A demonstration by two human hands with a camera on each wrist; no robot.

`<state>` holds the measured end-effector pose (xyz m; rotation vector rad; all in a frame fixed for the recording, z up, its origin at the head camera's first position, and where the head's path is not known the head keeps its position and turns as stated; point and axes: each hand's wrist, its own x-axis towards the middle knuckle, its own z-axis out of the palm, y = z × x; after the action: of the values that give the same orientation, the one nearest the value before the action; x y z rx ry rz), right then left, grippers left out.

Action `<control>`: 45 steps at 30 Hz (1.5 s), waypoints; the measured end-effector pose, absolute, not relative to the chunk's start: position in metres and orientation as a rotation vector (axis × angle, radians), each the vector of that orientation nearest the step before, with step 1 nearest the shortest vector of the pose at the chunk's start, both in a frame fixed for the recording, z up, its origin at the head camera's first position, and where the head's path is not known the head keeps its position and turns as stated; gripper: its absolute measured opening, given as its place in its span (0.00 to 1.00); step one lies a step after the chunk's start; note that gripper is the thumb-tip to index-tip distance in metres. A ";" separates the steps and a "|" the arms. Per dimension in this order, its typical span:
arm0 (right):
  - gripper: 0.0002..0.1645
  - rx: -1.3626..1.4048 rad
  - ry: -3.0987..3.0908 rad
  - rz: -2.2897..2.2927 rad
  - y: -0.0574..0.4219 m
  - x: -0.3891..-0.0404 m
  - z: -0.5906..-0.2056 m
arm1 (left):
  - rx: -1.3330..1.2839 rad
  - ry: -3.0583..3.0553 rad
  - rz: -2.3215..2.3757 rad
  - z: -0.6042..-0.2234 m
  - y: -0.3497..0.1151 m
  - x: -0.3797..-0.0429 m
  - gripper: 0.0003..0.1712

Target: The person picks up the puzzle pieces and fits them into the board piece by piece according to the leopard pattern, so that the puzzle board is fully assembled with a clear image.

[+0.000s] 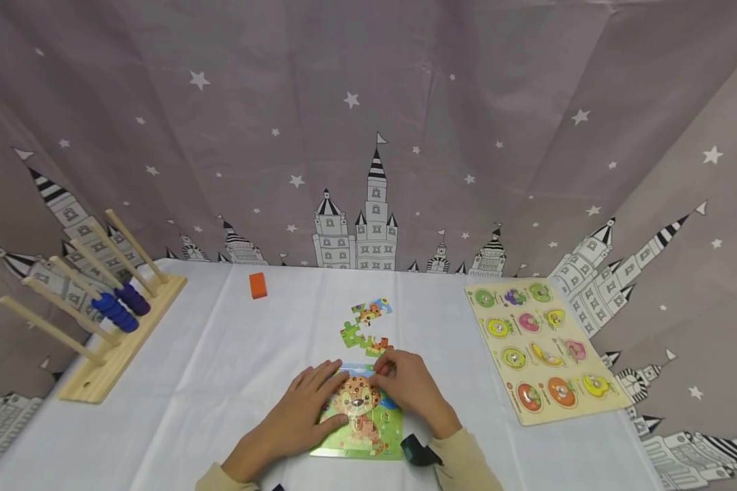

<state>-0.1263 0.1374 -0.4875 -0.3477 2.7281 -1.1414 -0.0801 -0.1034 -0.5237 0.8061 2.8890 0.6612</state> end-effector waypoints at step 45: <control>0.18 -0.019 2.711 -1.340 0.148 -0.254 -0.507 | 0.787 2.685 0.659 -0.511 -0.123 -0.085 0.80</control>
<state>-0.2541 0.1476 -0.5070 -0.0188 2.7109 -1.3404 -0.0851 -0.1228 -0.5108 0.7871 2.6852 0.6592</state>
